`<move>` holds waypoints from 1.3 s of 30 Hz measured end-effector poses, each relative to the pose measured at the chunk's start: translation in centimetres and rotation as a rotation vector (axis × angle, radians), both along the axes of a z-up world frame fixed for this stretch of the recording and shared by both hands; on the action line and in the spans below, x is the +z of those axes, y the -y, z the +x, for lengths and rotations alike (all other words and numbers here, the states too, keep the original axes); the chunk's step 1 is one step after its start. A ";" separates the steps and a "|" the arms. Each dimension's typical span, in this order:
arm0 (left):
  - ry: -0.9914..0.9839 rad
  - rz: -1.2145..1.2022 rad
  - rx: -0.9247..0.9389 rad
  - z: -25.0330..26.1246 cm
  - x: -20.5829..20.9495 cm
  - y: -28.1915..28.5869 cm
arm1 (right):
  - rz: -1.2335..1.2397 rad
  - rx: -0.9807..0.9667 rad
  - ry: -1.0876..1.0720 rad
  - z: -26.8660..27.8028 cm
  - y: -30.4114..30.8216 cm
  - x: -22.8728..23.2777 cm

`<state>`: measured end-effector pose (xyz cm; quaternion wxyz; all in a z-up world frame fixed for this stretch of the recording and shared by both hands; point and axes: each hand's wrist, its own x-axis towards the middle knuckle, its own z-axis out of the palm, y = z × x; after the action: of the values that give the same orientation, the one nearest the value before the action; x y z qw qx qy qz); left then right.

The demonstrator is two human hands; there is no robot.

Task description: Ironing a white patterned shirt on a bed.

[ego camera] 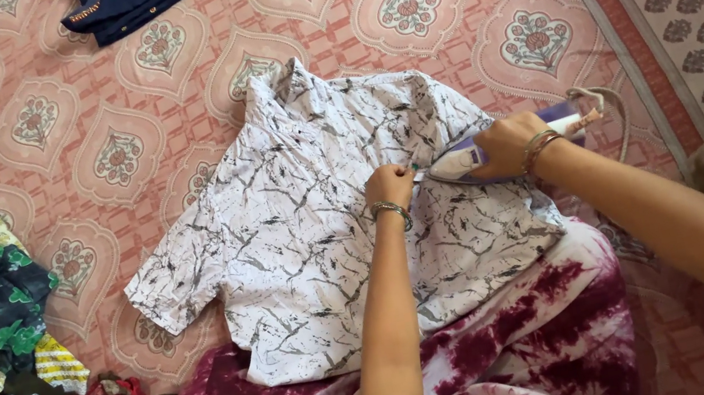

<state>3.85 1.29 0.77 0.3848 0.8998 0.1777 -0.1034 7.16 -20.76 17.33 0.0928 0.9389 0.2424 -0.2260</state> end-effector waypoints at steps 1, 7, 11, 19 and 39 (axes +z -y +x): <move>0.001 0.002 0.001 0.0 -1.0 -0.1 | 0.002 0.001 0.001 0.1 -0.4 -0.2; 0.112 0.112 -0.009 -0.5 -2.6 0.0 | 0.026 -0.100 0.007 0.6 -1.5 -0.7; 0.143 0.124 -0.030 -0.9 -2.8 0.0 | -0.007 -0.007 -0.046 1.0 -2.5 -0.7; 0.555 -0.239 0.161 -3.0 -4.8 -2.7 | -0.048 -0.201 -0.095 0.9 -5.3 -0.5; 0.325 -1.457 0.573 -2.9 -5.5 -5.4 | -0.058 -0.196 -0.098 0.9 -5.3 0.0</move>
<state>0.94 6.67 -4.77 0.9085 0.3453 0.2316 0.0420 8.05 -15.48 17.28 0.0856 0.9428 0.1471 -0.2866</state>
